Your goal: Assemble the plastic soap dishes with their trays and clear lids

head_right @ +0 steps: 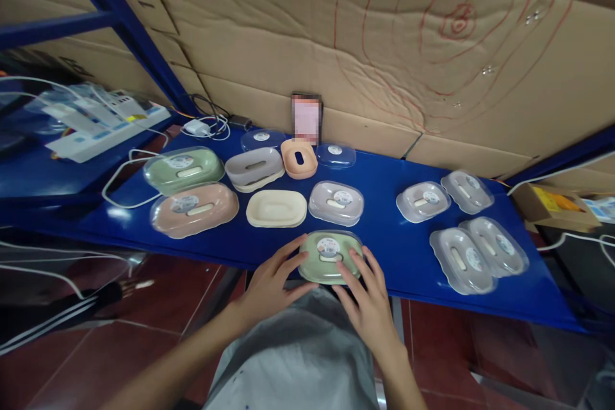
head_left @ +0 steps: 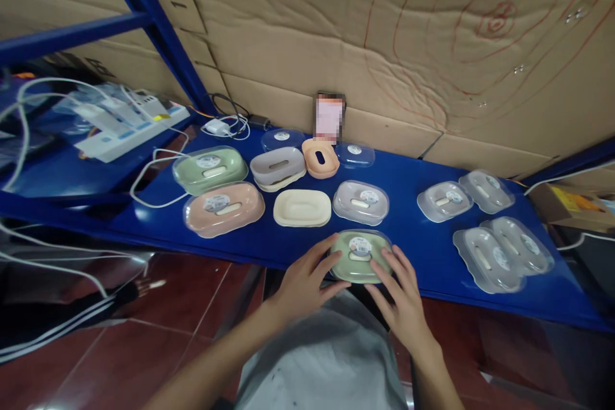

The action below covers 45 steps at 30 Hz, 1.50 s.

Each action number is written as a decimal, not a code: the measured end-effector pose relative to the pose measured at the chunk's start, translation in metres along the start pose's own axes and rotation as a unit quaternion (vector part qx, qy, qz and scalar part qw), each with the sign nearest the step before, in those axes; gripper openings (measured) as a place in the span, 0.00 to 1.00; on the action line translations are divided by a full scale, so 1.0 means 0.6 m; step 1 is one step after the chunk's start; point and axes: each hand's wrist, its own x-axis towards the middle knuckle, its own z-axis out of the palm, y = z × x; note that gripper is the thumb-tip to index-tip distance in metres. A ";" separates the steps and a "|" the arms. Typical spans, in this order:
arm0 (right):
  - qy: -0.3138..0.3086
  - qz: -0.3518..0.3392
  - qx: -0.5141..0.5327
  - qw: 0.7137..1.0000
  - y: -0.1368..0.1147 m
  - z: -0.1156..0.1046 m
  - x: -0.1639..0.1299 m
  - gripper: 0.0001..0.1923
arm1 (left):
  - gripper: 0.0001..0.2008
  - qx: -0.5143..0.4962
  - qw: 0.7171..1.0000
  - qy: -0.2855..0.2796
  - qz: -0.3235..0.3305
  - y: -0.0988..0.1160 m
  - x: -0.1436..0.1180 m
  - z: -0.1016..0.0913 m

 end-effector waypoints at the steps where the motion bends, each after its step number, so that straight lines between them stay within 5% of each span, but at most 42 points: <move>1: 0.015 -0.007 -0.009 1.000 0.001 0.003 0.000 0.33 | 0.28 -0.003 1.000 0.000 0.003 0.000 0.000 0.000; 9: 0.102 -0.037 -0.050 0.993 -0.004 0.018 -0.017 0.33 | 0.30 -0.017 0.999 -0.001 0.032 -0.002 0.004 -0.002; 15: 0.104 -0.026 -0.066 0.992 0.002 0.010 -0.026 0.29 | 0.26 -0.013 0.999 -0.026 0.026 0.001 0.007 -0.013; 22: 0.141 0.105 -0.225 0.958 0.085 -0.042 -0.029 0.21 | 0.21 0.095 0.986 0.136 -0.029 -0.024 0.017 -0.068; 28: 0.048 0.131 -0.195 0.971 0.150 -0.056 0.042 0.27 | 0.17 0.174 0.975 0.108 -0.082 -0.050 0.021 -0.059; 34: 0.004 0.135 -0.265 0.955 0.147 -0.048 0.119 0.31 | 0.20 0.225 0.967 0.067 -0.103 -0.053 0.021 -0.047; 41: -0.016 0.100 -0.255 0.962 0.180 -0.041 0.190 0.28 | 0.13 0.164 0.986 0.024 -0.033 -0.047 0.024 -0.062; 45: -0.047 0.004 -0.183 0.982 0.130 -0.036 0.212 0.30 | 0.17 0.097 0.995 0.006 0.035 -0.046 0.019 -0.070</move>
